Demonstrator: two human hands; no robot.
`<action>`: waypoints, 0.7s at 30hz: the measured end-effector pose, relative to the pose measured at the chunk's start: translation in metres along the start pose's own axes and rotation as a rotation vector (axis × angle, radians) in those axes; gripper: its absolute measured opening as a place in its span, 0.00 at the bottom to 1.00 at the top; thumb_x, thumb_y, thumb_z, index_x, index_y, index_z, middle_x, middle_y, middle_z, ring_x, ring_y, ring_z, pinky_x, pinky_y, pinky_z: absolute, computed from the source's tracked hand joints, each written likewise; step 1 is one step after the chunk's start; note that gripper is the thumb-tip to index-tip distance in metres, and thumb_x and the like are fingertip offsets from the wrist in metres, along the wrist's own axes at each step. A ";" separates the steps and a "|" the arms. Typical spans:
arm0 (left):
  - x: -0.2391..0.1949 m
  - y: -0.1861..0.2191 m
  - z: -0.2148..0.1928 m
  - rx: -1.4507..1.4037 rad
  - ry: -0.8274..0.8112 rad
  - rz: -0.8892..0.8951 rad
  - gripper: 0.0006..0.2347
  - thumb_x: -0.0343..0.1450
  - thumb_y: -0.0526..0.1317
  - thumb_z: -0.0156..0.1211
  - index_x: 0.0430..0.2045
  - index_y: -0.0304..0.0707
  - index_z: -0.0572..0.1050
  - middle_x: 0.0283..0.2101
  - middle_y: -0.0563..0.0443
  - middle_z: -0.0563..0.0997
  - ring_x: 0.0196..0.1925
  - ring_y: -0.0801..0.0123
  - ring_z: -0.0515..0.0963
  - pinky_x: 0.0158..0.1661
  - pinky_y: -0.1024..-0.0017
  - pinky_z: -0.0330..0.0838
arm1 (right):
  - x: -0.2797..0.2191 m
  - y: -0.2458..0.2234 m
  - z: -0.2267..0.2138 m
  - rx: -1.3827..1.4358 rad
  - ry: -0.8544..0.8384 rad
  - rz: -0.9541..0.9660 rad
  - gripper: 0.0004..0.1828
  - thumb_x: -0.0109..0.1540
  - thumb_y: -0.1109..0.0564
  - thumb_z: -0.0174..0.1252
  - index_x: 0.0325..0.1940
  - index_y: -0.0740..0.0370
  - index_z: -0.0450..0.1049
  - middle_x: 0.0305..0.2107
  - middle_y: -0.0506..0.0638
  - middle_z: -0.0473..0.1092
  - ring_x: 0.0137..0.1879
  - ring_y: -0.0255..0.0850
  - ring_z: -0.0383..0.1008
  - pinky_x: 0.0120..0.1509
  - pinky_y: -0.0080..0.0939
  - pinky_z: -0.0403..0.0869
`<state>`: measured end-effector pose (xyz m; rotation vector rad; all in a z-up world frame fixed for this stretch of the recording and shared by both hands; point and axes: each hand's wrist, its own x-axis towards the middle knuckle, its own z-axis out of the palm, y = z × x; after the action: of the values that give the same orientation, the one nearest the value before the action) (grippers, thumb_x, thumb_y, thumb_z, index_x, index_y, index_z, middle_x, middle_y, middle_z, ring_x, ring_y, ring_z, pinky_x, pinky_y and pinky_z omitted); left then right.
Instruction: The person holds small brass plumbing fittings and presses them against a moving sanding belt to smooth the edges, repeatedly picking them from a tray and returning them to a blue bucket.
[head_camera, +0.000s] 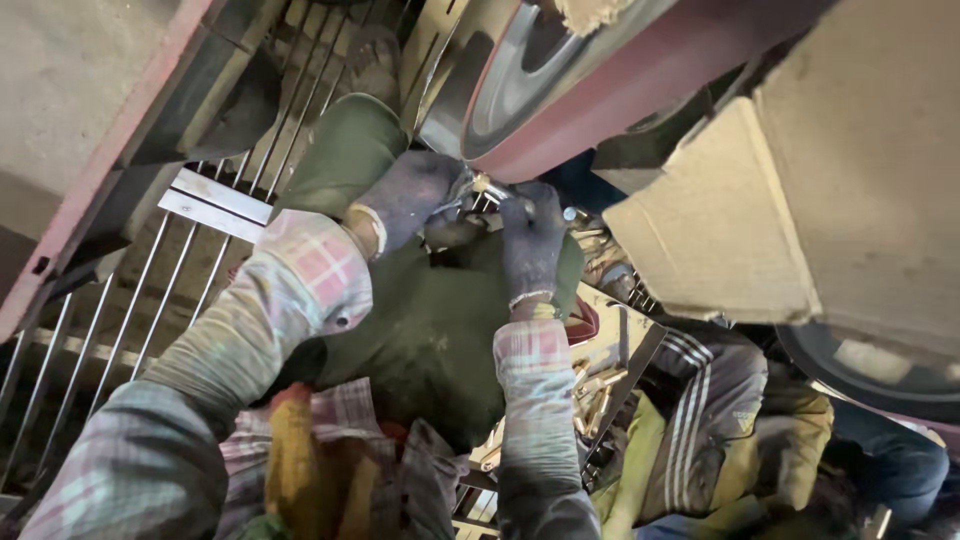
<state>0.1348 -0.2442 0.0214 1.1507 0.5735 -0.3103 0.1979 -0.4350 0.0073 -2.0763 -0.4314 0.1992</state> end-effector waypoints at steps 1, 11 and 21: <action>-0.002 -0.001 0.000 0.018 0.015 0.045 0.11 0.74 0.42 0.50 0.30 0.39 0.81 0.23 0.55 0.76 0.23 0.77 0.70 0.25 0.73 0.62 | 0.000 -0.002 0.000 -0.001 -0.004 0.008 0.10 0.62 0.63 0.59 0.48 0.66 0.74 0.42 0.54 0.74 0.49 0.43 0.73 0.58 0.42 0.72; 0.005 -0.018 -0.002 0.167 0.034 0.217 0.14 0.75 0.44 0.48 0.26 0.34 0.75 0.20 0.53 0.71 0.20 0.76 0.69 0.23 0.71 0.64 | -0.001 -0.020 0.001 0.088 -0.011 0.117 0.15 0.62 0.64 0.56 0.54 0.68 0.72 0.47 0.56 0.74 0.54 0.46 0.73 0.63 0.44 0.70; -0.016 0.006 0.004 -0.180 -0.085 0.135 0.08 0.75 0.36 0.51 0.38 0.37 0.80 0.27 0.62 0.77 0.26 0.83 0.69 0.26 0.78 0.63 | -0.025 -0.054 -0.016 -0.038 0.077 -0.099 0.15 0.62 0.64 0.62 0.52 0.64 0.69 0.49 0.53 0.71 0.53 0.42 0.74 0.62 0.42 0.73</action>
<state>0.1254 -0.2464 0.0359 0.9925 0.4371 -0.1869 0.1673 -0.4320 0.0605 -2.0866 -0.4933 0.0518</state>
